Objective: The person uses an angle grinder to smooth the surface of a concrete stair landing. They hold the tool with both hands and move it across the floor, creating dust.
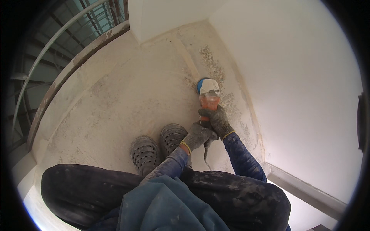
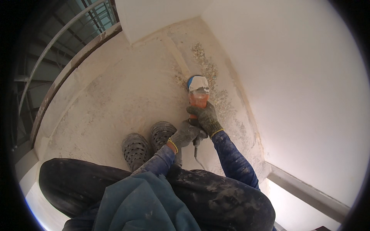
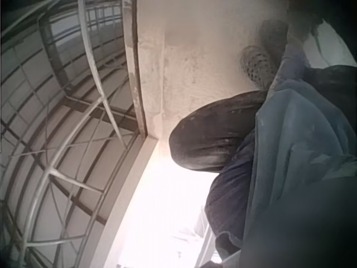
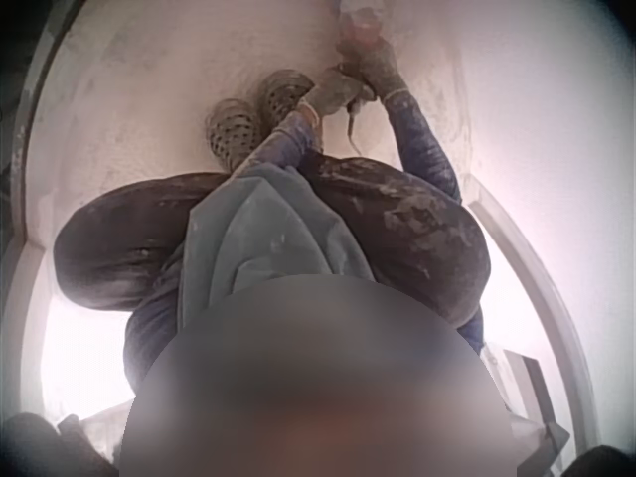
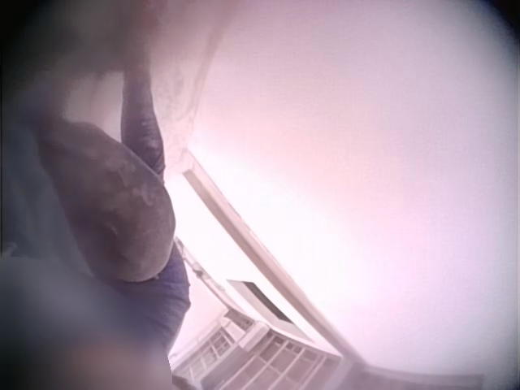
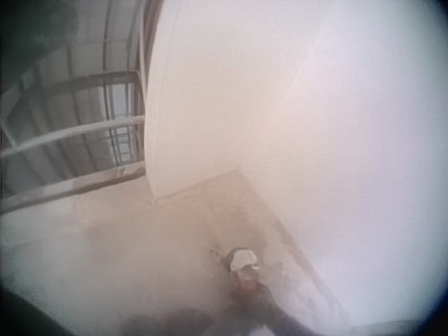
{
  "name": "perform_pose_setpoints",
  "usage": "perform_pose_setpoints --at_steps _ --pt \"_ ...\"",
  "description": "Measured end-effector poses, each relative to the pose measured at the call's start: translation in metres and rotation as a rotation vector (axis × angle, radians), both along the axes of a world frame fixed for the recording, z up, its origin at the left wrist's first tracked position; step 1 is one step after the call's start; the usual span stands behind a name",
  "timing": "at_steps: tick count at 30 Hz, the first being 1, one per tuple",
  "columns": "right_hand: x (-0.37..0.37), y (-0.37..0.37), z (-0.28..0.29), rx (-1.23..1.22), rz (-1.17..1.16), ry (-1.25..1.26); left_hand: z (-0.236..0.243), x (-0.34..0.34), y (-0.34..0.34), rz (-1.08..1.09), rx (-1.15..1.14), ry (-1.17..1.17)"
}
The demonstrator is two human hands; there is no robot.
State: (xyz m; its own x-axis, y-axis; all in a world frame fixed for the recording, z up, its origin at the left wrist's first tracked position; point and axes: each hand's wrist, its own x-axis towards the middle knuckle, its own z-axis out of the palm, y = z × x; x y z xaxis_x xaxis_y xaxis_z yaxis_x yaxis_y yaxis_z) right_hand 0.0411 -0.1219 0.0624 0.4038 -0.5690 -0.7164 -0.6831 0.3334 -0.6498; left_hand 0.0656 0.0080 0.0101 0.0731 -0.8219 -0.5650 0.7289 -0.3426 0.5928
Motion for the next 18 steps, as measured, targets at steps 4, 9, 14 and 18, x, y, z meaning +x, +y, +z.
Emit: perform_pose_setpoints --at_steps 4,9,14,18 --pt "-0.004 0.0016 0.0019 -0.014 -0.001 -0.004 -0.002 -0.0022 0.0019 -0.047 -0.048 -0.064" --pt "-0.0054 0.0019 0.0018 -0.036 0.0 -0.037 0.0028 -0.0024 0.0024 0.014 -0.021 -0.012" --pt "-0.0007 -0.0008 0.0031 -0.044 0.073 -0.026 0.0073 0.0017 0.0012 0.058 -0.016 0.054" --pt "-0.0014 0.0002 0.0032 -0.015 0.023 -0.029 0.0075 0.0017 0.0003 0.017 -0.001 0.053"
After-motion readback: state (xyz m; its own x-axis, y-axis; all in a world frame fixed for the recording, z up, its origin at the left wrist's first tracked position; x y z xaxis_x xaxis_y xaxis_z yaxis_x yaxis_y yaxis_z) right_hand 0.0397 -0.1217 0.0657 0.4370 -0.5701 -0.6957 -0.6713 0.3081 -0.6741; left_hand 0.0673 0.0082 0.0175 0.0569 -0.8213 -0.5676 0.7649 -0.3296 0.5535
